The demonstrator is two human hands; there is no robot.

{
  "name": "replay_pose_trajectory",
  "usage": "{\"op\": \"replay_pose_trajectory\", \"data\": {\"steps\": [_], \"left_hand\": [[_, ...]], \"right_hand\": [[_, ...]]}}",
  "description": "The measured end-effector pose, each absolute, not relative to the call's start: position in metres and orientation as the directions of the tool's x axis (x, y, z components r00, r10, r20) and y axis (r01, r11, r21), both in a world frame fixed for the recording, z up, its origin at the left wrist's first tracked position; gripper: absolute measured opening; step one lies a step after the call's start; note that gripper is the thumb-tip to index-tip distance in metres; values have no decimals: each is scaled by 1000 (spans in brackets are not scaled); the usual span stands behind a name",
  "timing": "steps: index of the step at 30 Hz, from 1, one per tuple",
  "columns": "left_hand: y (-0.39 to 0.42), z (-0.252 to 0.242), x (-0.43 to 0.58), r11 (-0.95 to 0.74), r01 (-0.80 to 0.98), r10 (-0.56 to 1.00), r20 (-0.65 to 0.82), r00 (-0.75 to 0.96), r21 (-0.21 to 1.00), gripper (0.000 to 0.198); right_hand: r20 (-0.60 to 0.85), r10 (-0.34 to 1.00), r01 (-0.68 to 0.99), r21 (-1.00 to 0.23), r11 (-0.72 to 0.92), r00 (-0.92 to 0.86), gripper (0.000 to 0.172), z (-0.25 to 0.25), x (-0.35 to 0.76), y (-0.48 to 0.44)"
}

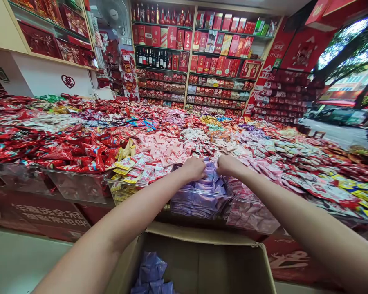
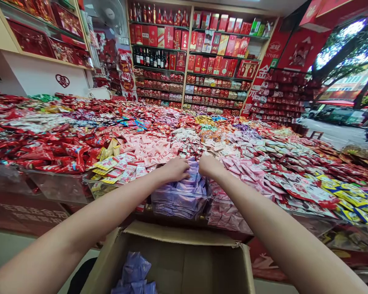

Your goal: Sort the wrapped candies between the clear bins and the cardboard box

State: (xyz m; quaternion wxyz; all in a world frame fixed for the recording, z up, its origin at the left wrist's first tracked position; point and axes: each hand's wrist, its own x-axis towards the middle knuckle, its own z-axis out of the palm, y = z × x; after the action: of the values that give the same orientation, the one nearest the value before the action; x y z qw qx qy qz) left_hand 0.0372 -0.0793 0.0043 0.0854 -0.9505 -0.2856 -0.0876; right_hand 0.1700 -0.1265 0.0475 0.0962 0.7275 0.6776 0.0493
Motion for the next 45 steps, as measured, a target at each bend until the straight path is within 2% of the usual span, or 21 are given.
{"op": "replay_pose_trajectory", "data": {"steps": [9,14,21,27,31,33,38,42,45], "left_hand": [[-96,1,31,-755,647,595,298,746,-111,36],[-89,3,32,-744,660,624,245,742,-101,39],[-84,10,35,-750,647,631,146,762,-135,40],[-82,19,30,-748,651,645,90,759,-127,36],[-78,18,26,-803,586,575,116,810,-109,39],[-74,17,27,-832,550,541,119,833,-72,40],[-64,14,31,-820,567,569,3,822,79,39],[-61,13,30,-835,544,548,34,836,79,46],[-60,15,28,-857,506,510,21,860,102,53]], "right_hand": [[-91,995,972,233,-19,42,34,47,173,-126],[-198,980,969,242,48,0,28,61,166,-131],[-197,980,980,197,31,9,27,59,169,-131],[-92,996,983,184,-2,19,29,42,174,-130],[-90,996,984,180,-9,26,30,35,173,-128],[-83,997,986,169,4,10,29,35,172,-129],[35,998,979,197,50,-58,28,28,172,-138],[93,991,969,235,70,-95,29,18,174,-144],[56,995,978,198,69,-82,25,20,176,-145]]}}
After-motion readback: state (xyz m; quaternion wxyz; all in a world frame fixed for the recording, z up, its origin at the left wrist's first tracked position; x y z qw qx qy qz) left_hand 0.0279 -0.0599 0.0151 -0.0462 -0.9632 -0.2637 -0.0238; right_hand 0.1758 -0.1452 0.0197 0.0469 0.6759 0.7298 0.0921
